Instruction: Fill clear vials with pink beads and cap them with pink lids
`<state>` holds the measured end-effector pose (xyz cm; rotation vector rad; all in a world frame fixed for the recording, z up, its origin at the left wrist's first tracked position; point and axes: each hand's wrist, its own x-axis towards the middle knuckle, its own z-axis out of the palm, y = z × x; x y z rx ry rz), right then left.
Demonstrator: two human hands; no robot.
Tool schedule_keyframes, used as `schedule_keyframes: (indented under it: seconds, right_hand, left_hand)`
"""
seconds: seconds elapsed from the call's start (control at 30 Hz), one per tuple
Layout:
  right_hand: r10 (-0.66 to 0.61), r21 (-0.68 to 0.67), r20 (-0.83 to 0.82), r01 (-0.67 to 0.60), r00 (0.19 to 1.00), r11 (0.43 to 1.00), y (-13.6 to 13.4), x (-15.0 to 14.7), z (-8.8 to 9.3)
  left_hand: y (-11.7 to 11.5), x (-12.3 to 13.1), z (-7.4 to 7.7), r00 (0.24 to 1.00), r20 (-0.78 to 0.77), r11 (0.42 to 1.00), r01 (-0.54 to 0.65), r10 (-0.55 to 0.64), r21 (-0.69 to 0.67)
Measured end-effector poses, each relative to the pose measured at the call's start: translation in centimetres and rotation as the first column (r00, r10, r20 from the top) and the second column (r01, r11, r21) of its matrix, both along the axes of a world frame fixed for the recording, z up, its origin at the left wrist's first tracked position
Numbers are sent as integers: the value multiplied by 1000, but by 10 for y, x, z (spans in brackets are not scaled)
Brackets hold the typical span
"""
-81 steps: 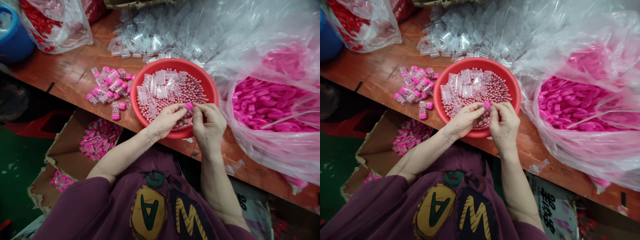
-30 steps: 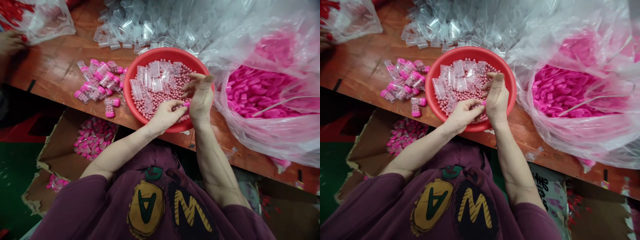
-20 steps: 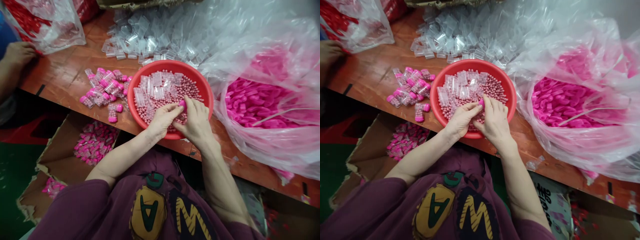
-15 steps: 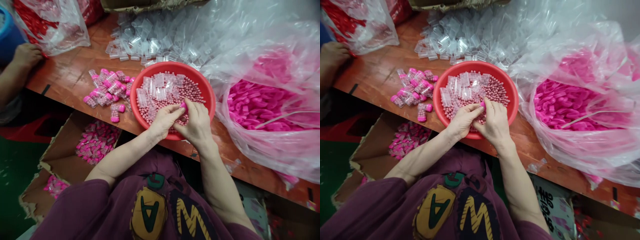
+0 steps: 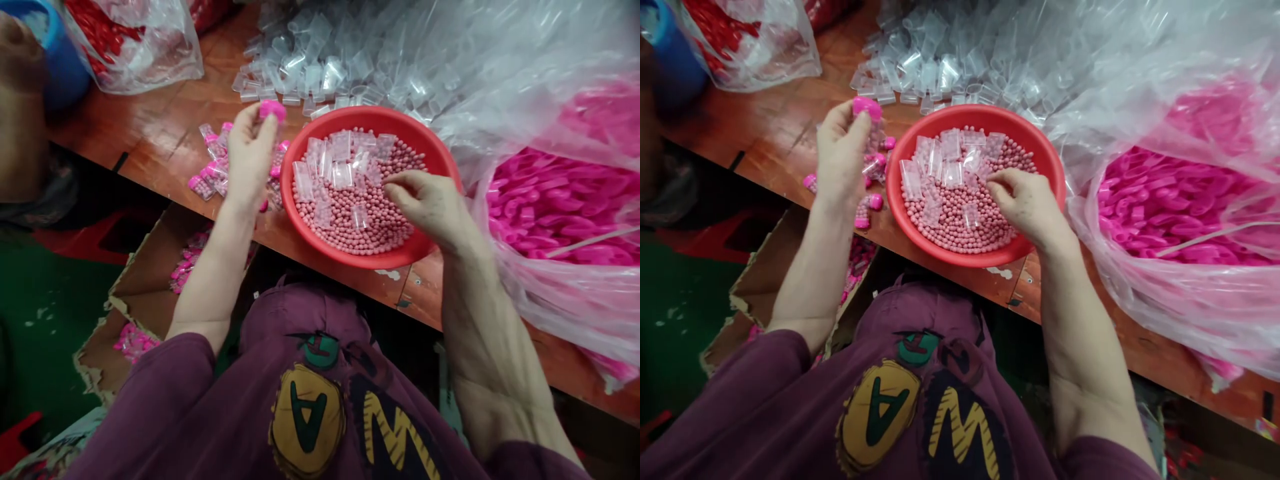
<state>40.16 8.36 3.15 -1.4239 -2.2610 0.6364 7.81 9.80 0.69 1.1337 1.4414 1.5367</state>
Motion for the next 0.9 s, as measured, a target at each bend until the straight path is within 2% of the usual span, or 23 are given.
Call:
schedule_keyframes:
  seconds: [0.07,0.1,0.13,0.17,0.23,0.3,0.37,0.43,0.5,0.57,0.7,0.8,0.9]
  right_hand:
    - [144,-75,214,-131,966,989,7,-8,-9]
    - [224,-123,314,-194,923,973,8,-12,-13]
    - [283,-160,387,-238,878,958,9,-16,-17]
    - [318,-184,430,-263,845,947,9,-19,-21]
    - [308,-189,454,-248,836,950,6,-22,-24]
    - [216,-168,483,-153,849,974,0,-22,-23]
    - [84,-125,574,-14,815,992,-7,-23,-19]
    - [34,-116,661,57,749,992,-15,-26,-16]
    - [81,-165,695,48,715,985,-20,-29,-14]
    - [168,-240,683,1,711,971,-21,-27,-15]
    - [271,-200,600,-187,753,962,-11,-11,-21]
    - [391,-169,610,-369,689,914,-5,-3,-25]
    - [434,-202,652,-410,621,889,-5,-8,-26]
  left_hand:
    - [26,-30,-5,976,-122,978,-191,181,-78]
    - [31,-33,-6,954,-157,960,-270,256,-76]
    - [31,-27,-6,945,-187,959,-280,268,-39]
    - [24,-15,-5,950,-216,974,-224,225,26]
    - [-1,22,-3,949,-315,989,49,-2,143]
    - [-30,62,0,871,-412,941,329,-267,86]
    - [-50,91,1,758,-474,867,498,-448,-21]
    - [-58,105,0,653,-537,821,551,-534,-147]
    - [-57,107,-1,574,-601,812,529,-556,-246]
    - [-55,104,-2,536,-640,820,492,-550,-292]
    - [-56,101,-2,580,-621,840,465,-528,-279]
    - [-58,100,-3,624,-588,850,462,-515,-255]
    - [-58,99,-5,659,-562,861,451,-499,-235]
